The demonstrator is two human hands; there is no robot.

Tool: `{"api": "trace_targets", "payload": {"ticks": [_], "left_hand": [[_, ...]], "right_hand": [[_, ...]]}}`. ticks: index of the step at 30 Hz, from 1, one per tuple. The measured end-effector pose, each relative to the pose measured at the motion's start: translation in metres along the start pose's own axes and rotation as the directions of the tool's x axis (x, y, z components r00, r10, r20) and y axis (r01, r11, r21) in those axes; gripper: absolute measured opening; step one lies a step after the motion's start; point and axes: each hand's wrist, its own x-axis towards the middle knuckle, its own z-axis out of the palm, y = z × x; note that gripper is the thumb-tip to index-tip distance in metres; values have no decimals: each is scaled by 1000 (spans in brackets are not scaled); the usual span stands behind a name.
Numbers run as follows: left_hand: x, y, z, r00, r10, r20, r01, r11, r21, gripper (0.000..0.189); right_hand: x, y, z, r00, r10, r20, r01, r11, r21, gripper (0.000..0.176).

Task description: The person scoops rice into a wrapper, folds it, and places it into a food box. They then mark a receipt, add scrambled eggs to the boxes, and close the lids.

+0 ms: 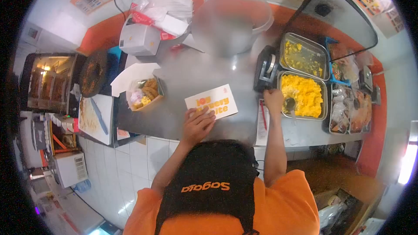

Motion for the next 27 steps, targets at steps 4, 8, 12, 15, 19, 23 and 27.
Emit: {"api": "trace_targets", "payload": {"ticks": [4, 8, 12, 15, 19, 23, 27], "left_hand": [[-3, -8, 9, 999, -21, -32, 20, 1000, -11, 27], [-5, -4, 7, 999, -22, -32, 22, 1000, -12, 33], [-9, -3, 11, 993, -100, -63, 96, 993, -66, 36], [-12, -7, 13, 996, -88, -29, 88, 996, -26, 36], [-9, -7, 8, 1000, 22, 5, -22, 996, 82, 27], [-11, -8, 9, 1000, 4, 9, -4, 1000, 11, 19], [-8, -6, 7, 998, -9, 56, 10, 1000, -23, 24]], "right_hand": [[-19, -24, -12, 974, -160, 161, 146, 985, 92, 26], [-104, -95, -37, 803, -100, 587, -372, 686, 625, 18], [-156, -117, -20, 656, -116, 746, -586, 545, 600, 22], [-165, -113, 0, 644, -91, 759, -600, 555, 576, 27], [-173, -108, 13, 723, -51, 689, -504, 644, 576, 31], [-171, -75, 46, 862, -233, 450, -84, 810, 580, 33], [-159, -78, 36, 848, -252, 467, 181, 965, 192, 40]]}}
